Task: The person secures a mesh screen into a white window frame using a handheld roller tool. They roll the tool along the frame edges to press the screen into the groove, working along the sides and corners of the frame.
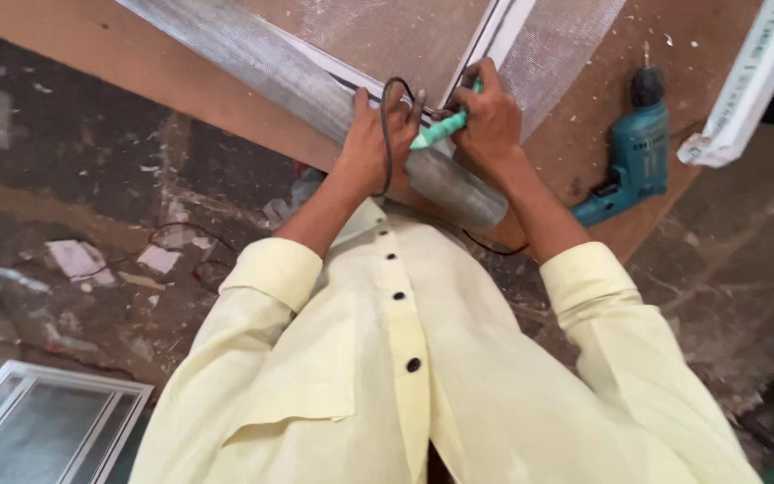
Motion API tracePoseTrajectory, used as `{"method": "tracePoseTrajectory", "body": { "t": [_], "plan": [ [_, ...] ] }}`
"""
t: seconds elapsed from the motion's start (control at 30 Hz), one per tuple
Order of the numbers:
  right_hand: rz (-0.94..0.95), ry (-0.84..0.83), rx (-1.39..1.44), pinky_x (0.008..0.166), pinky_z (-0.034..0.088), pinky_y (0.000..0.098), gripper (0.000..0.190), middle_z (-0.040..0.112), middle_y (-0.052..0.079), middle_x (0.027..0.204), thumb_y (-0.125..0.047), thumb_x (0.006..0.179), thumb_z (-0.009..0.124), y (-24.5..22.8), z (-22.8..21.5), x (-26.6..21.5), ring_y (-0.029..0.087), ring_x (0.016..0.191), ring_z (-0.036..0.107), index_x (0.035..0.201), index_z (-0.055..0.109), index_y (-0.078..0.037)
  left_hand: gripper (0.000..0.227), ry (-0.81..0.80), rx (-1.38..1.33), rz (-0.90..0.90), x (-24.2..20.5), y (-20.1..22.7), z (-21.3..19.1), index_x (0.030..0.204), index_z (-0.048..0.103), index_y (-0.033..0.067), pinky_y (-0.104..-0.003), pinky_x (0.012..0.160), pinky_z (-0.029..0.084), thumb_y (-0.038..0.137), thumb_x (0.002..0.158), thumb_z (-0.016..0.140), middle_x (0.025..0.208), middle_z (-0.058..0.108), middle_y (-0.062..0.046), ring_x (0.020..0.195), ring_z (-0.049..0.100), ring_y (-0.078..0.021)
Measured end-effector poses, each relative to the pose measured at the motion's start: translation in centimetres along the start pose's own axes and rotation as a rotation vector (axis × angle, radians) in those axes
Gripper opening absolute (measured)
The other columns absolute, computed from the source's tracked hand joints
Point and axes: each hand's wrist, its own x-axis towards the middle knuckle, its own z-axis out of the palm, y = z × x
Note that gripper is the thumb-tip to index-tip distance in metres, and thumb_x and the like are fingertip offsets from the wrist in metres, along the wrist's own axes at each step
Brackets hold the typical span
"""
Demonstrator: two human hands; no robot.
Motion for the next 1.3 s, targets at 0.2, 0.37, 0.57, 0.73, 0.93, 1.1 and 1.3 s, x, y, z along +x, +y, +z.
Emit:
{"method": "tracePoseTrajectory", "body": {
  "t": [0.2,0.37,0.57,0.73,0.93,1.1,1.3],
  "plan": [
    [-0.027,0.073,-0.017,0.062,0.055,0.0467,0.028,0.062,0.01,0.106,-0.02,0.065,0.086,-0.3,2.6,0.3,0.035,0.075,0.069,0.085,0.071,-0.007,0.114,0.022,0.007,-0.023,-1.3,0.3,-2.0,0.151,0.047,0.0059,-0.062,0.102,0.033,0.049,0.052,0.083,0.122,0.061,-0.012,0.13,0.045,-0.0308],
    [0.023,0.08,0.049,0.067,0.054,0.0472,0.022,0.063,0.007,0.101,-0.018,0.068,0.085,-0.3,2.7,-0.2,0.034,0.08,0.069,0.08,0.07,-0.008,0.115,-0.027,-0.018,-0.041,-0.5,1.1,-2.7,0.149,0.05,0.0024,-0.062,0.099,0.032,0.047,0.049,0.085,0.12,0.061,-0.013,0.128,0.045,-0.0304],
    [0.082,0.08,0.07,0.066,0.052,0.048,0.025,0.063,0.008,0.101,-0.023,0.077,0.087,-1.2,1.9,-0.2,0.036,0.079,0.068,0.08,0.069,-0.006,0.106,-0.046,-0.038,-0.041,-0.4,0.7,-2.6,0.144,0.056,0.0024,-0.061,0.097,0.034,0.042,0.05,0.084,0.119,0.062,-0.01,0.13,0.044,-0.0288],
    [0.04,0.235,0.346,0.068,0.054,0.0421,0.019,0.06,0.012,0.105,-0.02,0.085,0.084,-2.7,-0.9,-1.2,0.028,0.08,0.069,0.089,0.074,-0.004,0.105,-0.127,-0.03,-0.103,0.4,0.9,-2.6,0.144,0.056,-0.0019,-0.059,0.093,0.036,0.038,0.051,0.083,0.115,0.064,-0.011,0.129,0.044,-0.027],
    [0.668,0.272,0.979,0.042,0.036,0.0279,0.039,0.062,0.008,0.106,-0.019,0.098,0.07,-0.5,-4.9,-3.6,0.011,0.052,0.048,0.129,0.047,-0.01,0.099,0.035,0.036,-0.094,-0.5,0.9,-2.8,0.141,0.058,0.0007,-0.063,0.1,0.035,0.043,0.055,0.082,0.115,0.065,-0.009,0.131,0.043,-0.0249],
    [0.595,0.071,1.156,0.042,0.039,0.0263,0.035,0.068,0.011,0.106,-0.016,0.095,0.069,2.5,-4.2,-4.3,0.009,0.052,0.053,0.124,0.053,-0.005,0.105,-0.06,0.024,-0.103,0.0,0.9,-2.5,0.143,0.057,0.0002,-0.063,0.1,0.033,0.045,0.051,0.082,0.115,0.064,-0.009,0.131,0.043,-0.026],
    [0.146,0.024,0.657,0.076,0.057,0.0276,0.019,0.07,0.009,0.101,0.0,0.093,0.079,0.3,-0.6,-3.2,0.016,0.087,0.07,0.106,0.065,0.002,0.096,-0.002,0.041,-0.121,-0.1,0.9,-1.2,0.145,0.058,-0.0002,-0.066,0.104,0.032,0.043,0.063,0.081,0.12,0.064,-0.01,0.136,0.043,-0.0259]
  ]
}}
